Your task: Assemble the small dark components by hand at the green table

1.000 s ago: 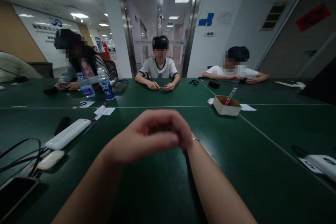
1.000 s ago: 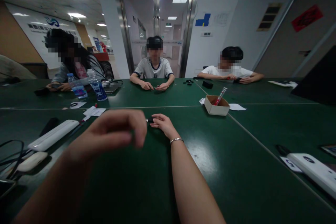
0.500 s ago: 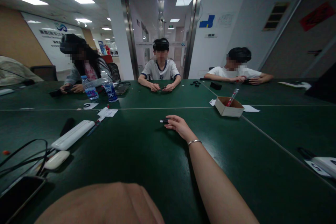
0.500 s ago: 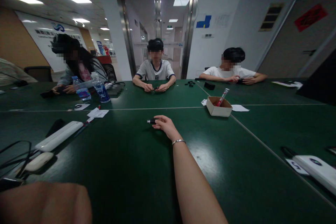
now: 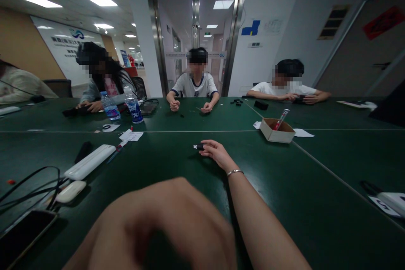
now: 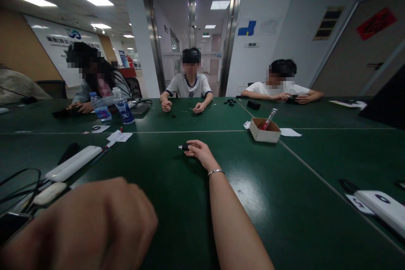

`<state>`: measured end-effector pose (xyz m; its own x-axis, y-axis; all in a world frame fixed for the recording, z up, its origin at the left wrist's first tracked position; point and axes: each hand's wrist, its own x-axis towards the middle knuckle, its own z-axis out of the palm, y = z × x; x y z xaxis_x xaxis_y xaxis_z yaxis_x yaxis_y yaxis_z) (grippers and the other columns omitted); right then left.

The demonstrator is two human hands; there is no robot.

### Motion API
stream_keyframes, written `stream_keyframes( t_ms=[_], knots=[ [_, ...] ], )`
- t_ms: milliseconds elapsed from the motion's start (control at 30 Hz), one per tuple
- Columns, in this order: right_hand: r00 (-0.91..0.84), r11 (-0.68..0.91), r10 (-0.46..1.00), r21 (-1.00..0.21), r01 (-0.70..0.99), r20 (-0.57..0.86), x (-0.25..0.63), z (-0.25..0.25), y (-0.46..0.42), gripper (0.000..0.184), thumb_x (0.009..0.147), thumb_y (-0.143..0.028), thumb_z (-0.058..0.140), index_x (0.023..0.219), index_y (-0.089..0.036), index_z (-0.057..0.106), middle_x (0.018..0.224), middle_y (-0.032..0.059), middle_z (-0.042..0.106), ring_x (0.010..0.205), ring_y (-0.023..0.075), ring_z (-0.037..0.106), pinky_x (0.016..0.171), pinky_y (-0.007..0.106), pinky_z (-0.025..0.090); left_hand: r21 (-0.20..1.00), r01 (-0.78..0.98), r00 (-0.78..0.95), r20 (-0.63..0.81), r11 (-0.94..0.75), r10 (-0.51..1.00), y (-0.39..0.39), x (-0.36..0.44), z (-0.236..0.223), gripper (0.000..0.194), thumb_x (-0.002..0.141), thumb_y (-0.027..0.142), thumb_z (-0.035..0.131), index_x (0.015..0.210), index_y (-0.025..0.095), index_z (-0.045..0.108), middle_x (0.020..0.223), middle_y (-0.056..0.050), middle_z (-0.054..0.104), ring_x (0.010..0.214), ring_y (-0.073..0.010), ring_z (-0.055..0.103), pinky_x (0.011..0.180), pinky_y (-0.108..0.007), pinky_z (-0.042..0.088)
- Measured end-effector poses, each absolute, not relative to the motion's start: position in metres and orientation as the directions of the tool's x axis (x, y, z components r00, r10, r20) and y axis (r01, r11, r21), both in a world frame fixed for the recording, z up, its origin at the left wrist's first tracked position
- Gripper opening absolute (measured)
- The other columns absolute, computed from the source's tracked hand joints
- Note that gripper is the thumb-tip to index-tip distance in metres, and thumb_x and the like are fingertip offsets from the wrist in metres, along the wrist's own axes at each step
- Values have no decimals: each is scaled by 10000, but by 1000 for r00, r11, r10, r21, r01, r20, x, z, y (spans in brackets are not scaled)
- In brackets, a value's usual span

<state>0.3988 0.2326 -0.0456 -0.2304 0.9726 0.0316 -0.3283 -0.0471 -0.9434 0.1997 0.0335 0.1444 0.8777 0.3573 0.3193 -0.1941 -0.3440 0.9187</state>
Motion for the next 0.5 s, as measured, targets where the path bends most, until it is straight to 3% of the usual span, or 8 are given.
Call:
stream_keyframes(
  t_ms=[133,267,367,500],
  knots=[
    [-245,-35,968,-941,-338,52,399,-45,232,186,759,-145,746,931,-148,674,819,49,693,718,179,687,681,253,586,953,-77,733,254,-294,631,109,223,120,227,832,391,623,836,172,682,753,-57,643,698,-161,595,667,-266,479],
    [-250,-39,967,-935,-353,54,399,-46,233,192,773,-125,731,955,-136,669,844,60,691,720,175,696,678,243,590,967,137,256,175,-215,951,193,225,56,201,822,303,572,916,147,657,846,-56,634,772,-160,581,701,-260,460],
    [-238,-60,971,-938,-341,24,399,-46,235,163,807,-71,674,956,-135,667,850,74,694,696,164,698,645,218,589,957,287,-78,76,-51,994,231,223,7,218,841,246,520,999,146,632,942,-78,638,839,-174,587,716,-263,448],
    [-234,-62,972,-940,-335,19,399,-46,237,164,806,-48,668,945,-134,673,833,64,689,683,155,696,627,199,589,934,355,-96,6,29,995,238,225,-37,320,929,404,399,1007,190,623,924,-62,650,793,-178,605,692,-276,443]
  ],
)
